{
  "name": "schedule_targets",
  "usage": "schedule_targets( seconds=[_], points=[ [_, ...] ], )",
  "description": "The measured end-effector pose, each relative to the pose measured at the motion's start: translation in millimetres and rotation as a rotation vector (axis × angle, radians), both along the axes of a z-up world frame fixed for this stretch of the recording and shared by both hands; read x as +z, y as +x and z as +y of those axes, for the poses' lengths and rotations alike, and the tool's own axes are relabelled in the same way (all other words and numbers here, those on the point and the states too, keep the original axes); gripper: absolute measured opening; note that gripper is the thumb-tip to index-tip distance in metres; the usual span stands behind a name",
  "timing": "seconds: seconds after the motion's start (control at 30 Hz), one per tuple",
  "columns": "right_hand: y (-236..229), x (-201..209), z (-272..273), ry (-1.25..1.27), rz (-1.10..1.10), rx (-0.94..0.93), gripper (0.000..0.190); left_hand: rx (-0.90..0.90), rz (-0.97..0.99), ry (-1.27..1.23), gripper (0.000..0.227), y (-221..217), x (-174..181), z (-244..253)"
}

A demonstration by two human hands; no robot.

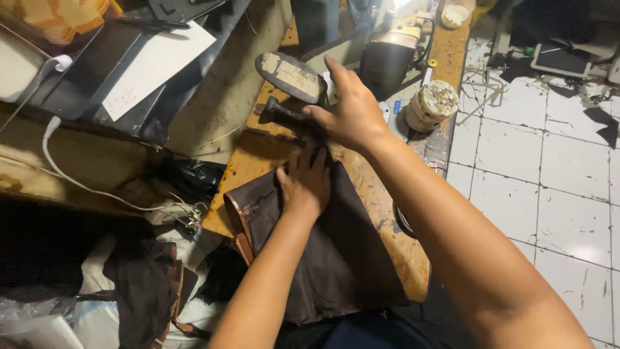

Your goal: Cutting and preparing brown fabric using scissors at a sewing station

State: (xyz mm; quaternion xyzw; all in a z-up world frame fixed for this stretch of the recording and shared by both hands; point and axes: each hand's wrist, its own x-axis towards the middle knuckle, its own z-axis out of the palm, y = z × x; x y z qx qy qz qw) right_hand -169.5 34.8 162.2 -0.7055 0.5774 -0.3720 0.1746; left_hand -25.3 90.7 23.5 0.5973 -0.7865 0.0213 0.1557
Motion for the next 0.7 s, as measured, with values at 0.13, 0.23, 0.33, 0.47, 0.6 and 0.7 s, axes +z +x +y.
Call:
schedule_targets(
  seconds=[0.13,0.23,0.33,0.47,0.6,0.7],
  points=[
    [13,1,-37,0.122,0.123,0.007,0.088,0.018,0.028,-0.044,0.045,0,-2,0],
    [20,12,-39,0.194,0.071,-0.046,0.077,0.022,0.056,-0.110,0.048,1,-5,0],
    [24,21,-42,0.186,0.012,-0.052,0.072,0.051,-0.006,0.061,0.054,-3,1,-2],
    [27,11,-52,0.126,0.059,-0.099,0.080,0.069,-0.036,-0.019,0.056,-3,-12,-3],
    [34,25,-36,0.117,0.037,-0.070,0.046,0.042,-0.025,-0.104,0.053,0,-15,-5],
    [30,20,-37,0.094,0.059,-0.066,0.054,0.023,0.014,-0.074,0.053,1,-18,-7]
  ],
)
